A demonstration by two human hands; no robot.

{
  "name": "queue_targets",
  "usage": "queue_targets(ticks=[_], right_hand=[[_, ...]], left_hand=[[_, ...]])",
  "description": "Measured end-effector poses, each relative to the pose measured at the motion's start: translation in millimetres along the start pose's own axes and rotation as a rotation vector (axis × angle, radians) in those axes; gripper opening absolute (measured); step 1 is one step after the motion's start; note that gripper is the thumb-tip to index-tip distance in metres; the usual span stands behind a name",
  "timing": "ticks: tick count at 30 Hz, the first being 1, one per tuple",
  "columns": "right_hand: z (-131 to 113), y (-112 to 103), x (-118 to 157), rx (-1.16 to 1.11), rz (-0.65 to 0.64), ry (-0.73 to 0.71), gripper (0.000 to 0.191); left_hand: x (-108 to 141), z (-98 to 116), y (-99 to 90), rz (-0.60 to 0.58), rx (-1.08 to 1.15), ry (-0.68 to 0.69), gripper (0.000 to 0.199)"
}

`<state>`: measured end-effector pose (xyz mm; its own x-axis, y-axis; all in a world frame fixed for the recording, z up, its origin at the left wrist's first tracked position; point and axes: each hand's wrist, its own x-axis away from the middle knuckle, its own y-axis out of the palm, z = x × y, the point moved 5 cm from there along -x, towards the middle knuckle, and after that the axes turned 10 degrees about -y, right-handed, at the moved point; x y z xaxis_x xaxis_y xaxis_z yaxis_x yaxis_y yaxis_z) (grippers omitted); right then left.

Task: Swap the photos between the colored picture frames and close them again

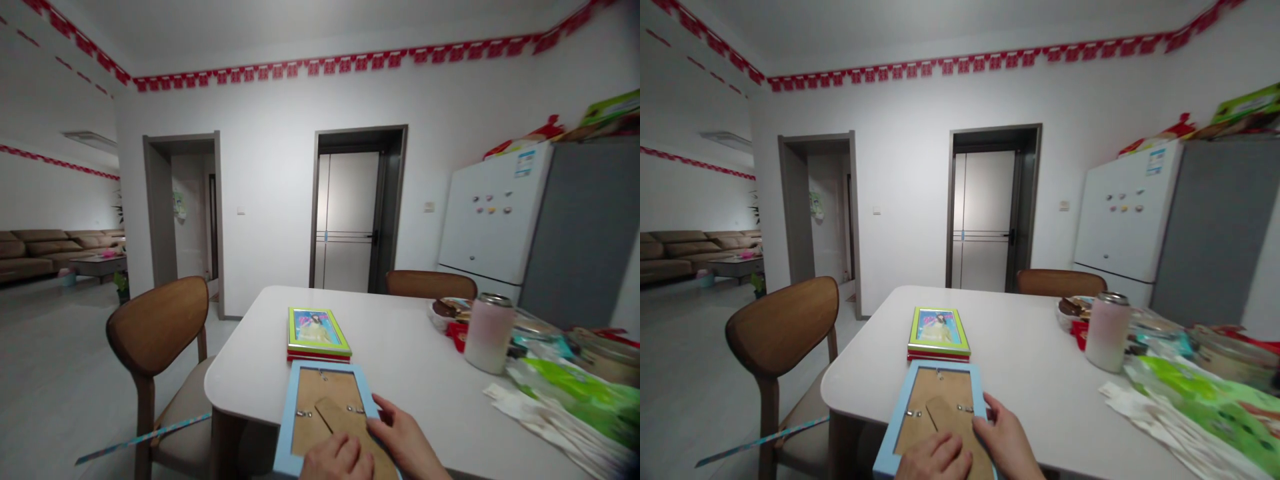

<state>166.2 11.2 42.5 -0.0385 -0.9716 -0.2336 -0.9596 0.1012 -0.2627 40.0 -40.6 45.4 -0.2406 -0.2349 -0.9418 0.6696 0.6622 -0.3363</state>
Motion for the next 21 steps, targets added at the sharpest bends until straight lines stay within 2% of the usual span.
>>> queue_targets(ticks=[3,5,10,14,17,21], right_hand=[[14.9,-5.6,-12.1,0.315,0.047,-0.048,0.050],[20.9,-6.5,-17.7,0.463,0.049,-0.083,0.051],[17.5,-2.7,-25.1,0.679,-0.037,-0.184,0.047],[11.1,-0.9,-27.7,0.805,-0.060,-0.243,0.040],[12.1,1.9,-29.9,0.846,-0.062,-0.276,0.037],[14.0,8.6,-32.8,0.855,-0.108,-0.309,0.028]], left_hand=[[3.8,-1.3,8.8,-0.133,-0.012,0.056,0.015],[5.9,-1.8,14.4,-0.234,-0.015,0.047,0.021],[12.3,2.4,31.9,-0.541,0.001,-0.031,0.039],[14.8,-1.4,29.5,-0.730,0.122,-0.104,0.047],[13.7,-28.6,16.0,-0.849,0.205,-0.333,0.061],[15.9,-85.5,-3.0,-0.848,0.110,-0.773,0.066]])
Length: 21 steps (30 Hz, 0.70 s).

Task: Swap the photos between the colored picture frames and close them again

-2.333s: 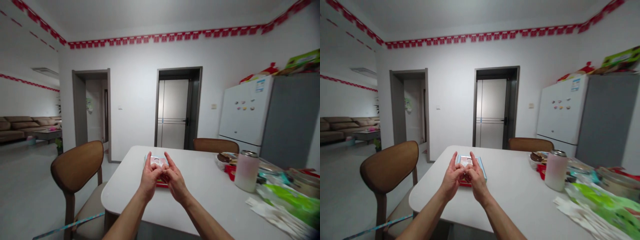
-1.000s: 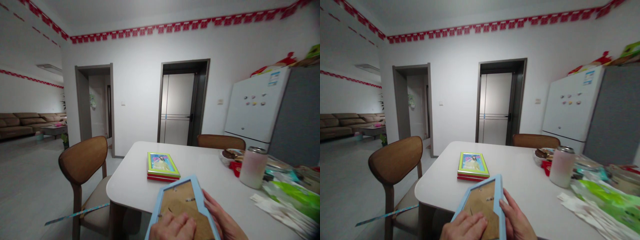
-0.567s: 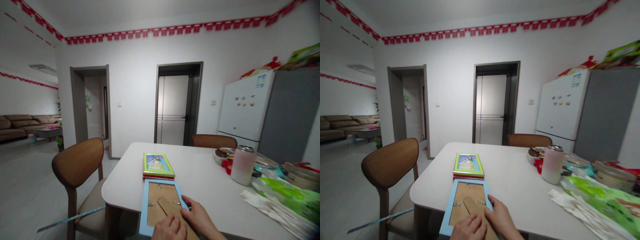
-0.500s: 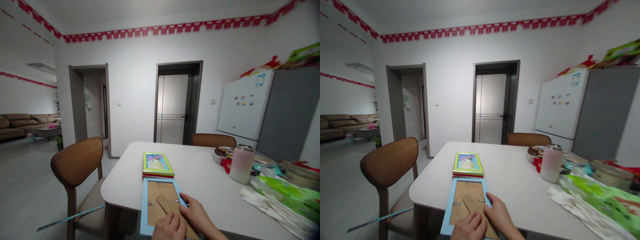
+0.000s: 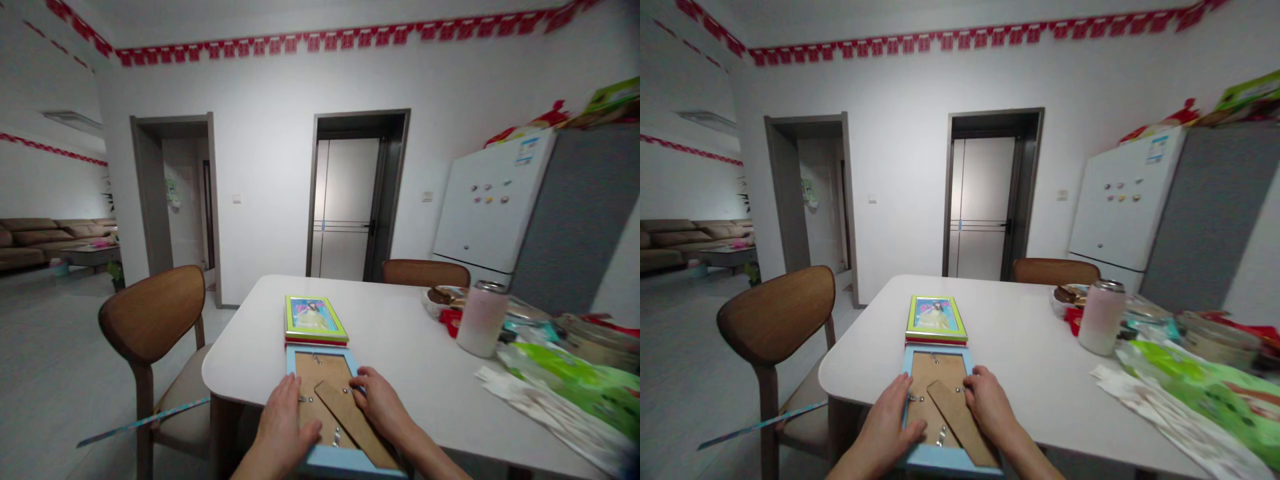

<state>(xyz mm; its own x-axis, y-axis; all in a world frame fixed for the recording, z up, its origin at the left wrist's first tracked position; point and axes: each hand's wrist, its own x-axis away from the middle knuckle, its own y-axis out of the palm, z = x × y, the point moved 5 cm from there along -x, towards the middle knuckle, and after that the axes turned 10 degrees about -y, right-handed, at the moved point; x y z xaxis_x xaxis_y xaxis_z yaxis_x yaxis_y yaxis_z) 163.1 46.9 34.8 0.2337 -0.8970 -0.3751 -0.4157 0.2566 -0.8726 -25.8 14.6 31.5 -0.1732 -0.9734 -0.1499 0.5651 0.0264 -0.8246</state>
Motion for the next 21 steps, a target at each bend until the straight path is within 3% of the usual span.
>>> queue_targets(ticks=[2,6,10,15,21], right_hand=[[-1.3,-0.3,-1.7,0.018,-0.017,-0.004,0.027],[-6.5,-6.8,-2.8,0.071,-0.036,0.009,0.027],[-33.5,-9.0,-3.8,0.114,-0.007,-0.046,0.026],[-86.6,15.8,-12.5,-0.065,-0.114,-0.237,0.022],[-93.6,29.4,-23.9,-0.071,-0.018,-0.192,0.018]], left_hand=[[-6.6,-14.1,-4.4,-0.025,0.034,-0.086,0.066],[-11.1,-21.4,-1.8,-0.031,0.092,-0.105,0.065],[-10.2,-21.3,0.4,-0.015,0.111,-0.094,0.064],[-11.4,-22.2,1.3,0.003,0.098,-0.077,0.060],[-12.0,-23.4,4.0,0.005,0.127,-0.088,0.061]])
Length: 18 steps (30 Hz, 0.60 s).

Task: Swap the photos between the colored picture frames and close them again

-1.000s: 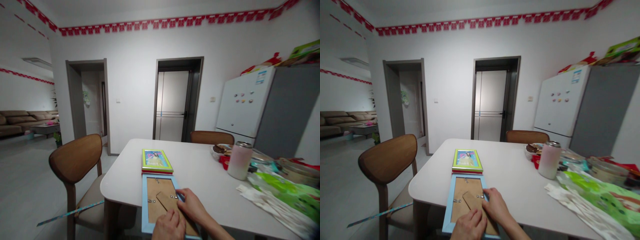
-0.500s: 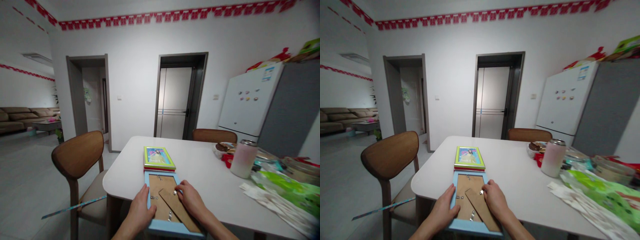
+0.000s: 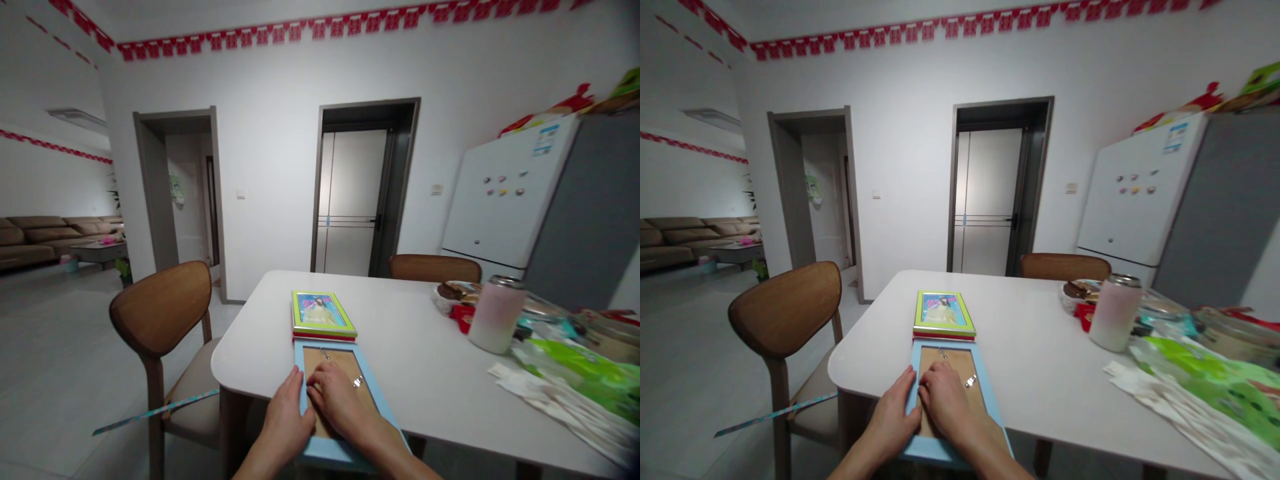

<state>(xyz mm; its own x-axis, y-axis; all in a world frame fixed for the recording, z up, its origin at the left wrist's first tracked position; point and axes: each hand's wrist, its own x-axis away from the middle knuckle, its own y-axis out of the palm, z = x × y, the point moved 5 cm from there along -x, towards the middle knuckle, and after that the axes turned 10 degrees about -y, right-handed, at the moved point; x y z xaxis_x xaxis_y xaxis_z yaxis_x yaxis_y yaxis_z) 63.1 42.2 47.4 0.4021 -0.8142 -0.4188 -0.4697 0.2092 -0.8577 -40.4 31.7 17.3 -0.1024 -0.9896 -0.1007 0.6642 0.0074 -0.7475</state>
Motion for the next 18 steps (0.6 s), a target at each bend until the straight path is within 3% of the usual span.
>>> queue_targets(ticks=[6,10,14,18], right_hand=[[14.9,-1.4,-5.1,0.011,0.015,0.045,0.019],[44.9,-8.3,-17.8,0.051,0.043,0.124,0.028],[70.4,-4.0,-29.2,0.067,0.048,0.217,0.024],[74.2,3.0,-34.2,0.038,0.038,0.262,0.024]], left_hand=[[1.0,-0.3,1.2,-0.005,0.004,-0.014,0.063],[0.7,-2.4,2.4,0.002,-0.006,-0.013,0.064],[-1.7,-2.8,1.5,-0.008,0.012,0.010,0.064],[-4.1,-0.2,-2.4,-0.005,-0.003,-0.002,0.063]])
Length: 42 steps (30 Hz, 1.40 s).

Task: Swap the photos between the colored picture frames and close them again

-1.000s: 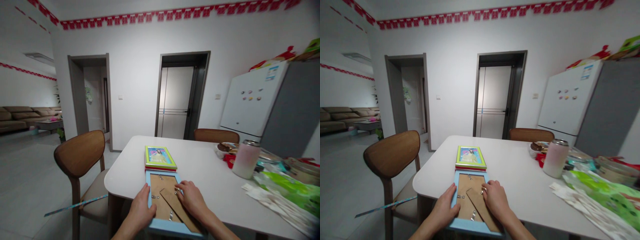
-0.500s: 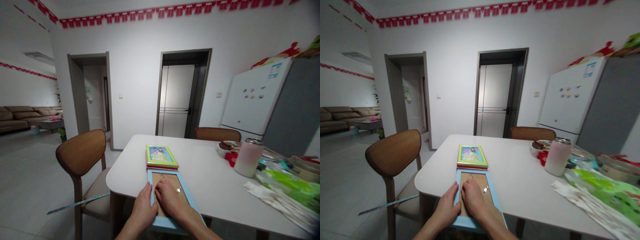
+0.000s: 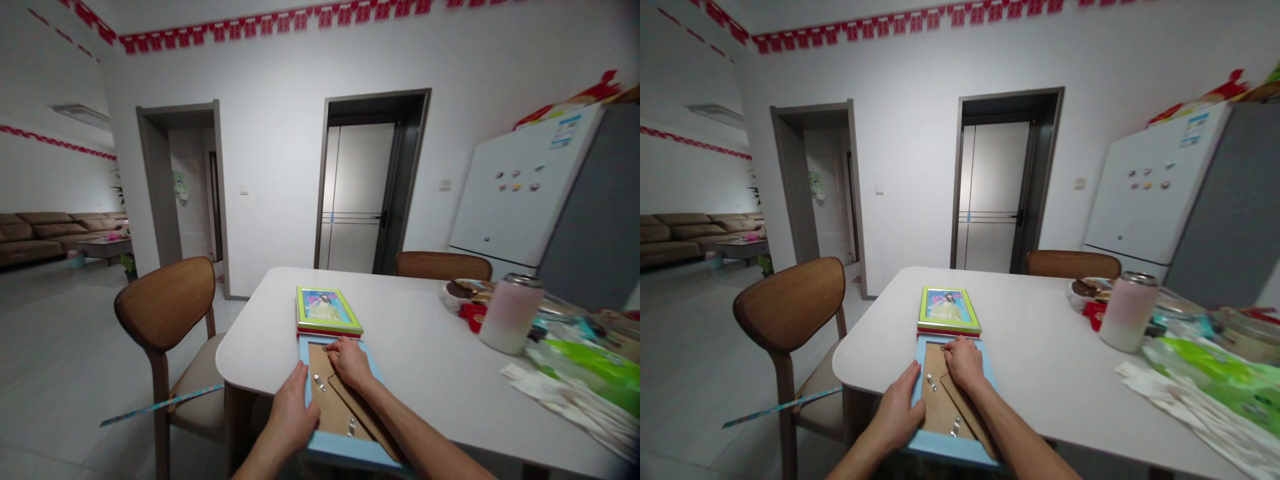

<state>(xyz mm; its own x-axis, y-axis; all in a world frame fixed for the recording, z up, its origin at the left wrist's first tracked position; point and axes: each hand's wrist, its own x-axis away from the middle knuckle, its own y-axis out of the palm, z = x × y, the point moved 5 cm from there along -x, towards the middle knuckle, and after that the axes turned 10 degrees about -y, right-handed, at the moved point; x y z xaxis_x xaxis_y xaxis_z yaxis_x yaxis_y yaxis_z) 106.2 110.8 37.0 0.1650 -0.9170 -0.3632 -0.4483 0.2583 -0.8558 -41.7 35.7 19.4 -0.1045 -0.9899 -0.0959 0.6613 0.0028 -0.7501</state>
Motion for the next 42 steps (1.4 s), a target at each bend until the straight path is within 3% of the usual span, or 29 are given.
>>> queue_targets(ticks=[3,7,11,14,18,23,29,35,39,42], right_hand=[[-6.0,-4.3,2.7,-0.037,-0.021,-0.022,0.026],[-15.0,-25.9,24.5,-0.108,-0.056,-0.127,0.031],[-24.2,-40.8,62.2,-0.283,-0.273,-0.281,0.028],[-27.0,-40.7,79.9,-0.335,-0.374,-0.288,0.022],[-26.6,-36.2,80.8,-0.333,-0.299,-0.261,0.015],[-17.5,-36.7,76.2,-0.198,-0.190,-0.168,0.042],[-14.7,-40.7,68.1,-0.088,-0.095,-0.123,0.034],[-39.8,-61.5,54.9,-0.085,-0.003,-0.134,0.032],[-54.7,-70.3,51.7,-0.216,0.047,-0.166,0.034],[-32.0,-71.2,54.0,-0.173,0.044,-0.078,0.037]], left_hand=[[-1.0,2.6,-2.1,0.010,-0.011,-0.008,0.062],[-4.7,2.4,-2.7,0.020,0.008,-0.013,0.060],[-9.6,-1.0,-0.8,0.027,0.028,-0.022,0.060],[-11.0,-2.5,0.6,0.030,0.038,-0.030,0.059],[-10.7,-2.1,0.5,0.028,0.040,-0.037,0.059],[-10.6,-1.4,-1.5,0.013,0.057,-0.033,0.059],[-9.8,1.6,-7.3,0.016,0.167,-0.034,0.055],[-17.7,13.5,-16.5,0.046,0.439,-0.065,0.036],[-26.1,-5.6,-35.4,0.034,0.622,-0.172,0.029],[-27.8,-38.4,-61.0,0.073,0.674,-0.256,0.028]])
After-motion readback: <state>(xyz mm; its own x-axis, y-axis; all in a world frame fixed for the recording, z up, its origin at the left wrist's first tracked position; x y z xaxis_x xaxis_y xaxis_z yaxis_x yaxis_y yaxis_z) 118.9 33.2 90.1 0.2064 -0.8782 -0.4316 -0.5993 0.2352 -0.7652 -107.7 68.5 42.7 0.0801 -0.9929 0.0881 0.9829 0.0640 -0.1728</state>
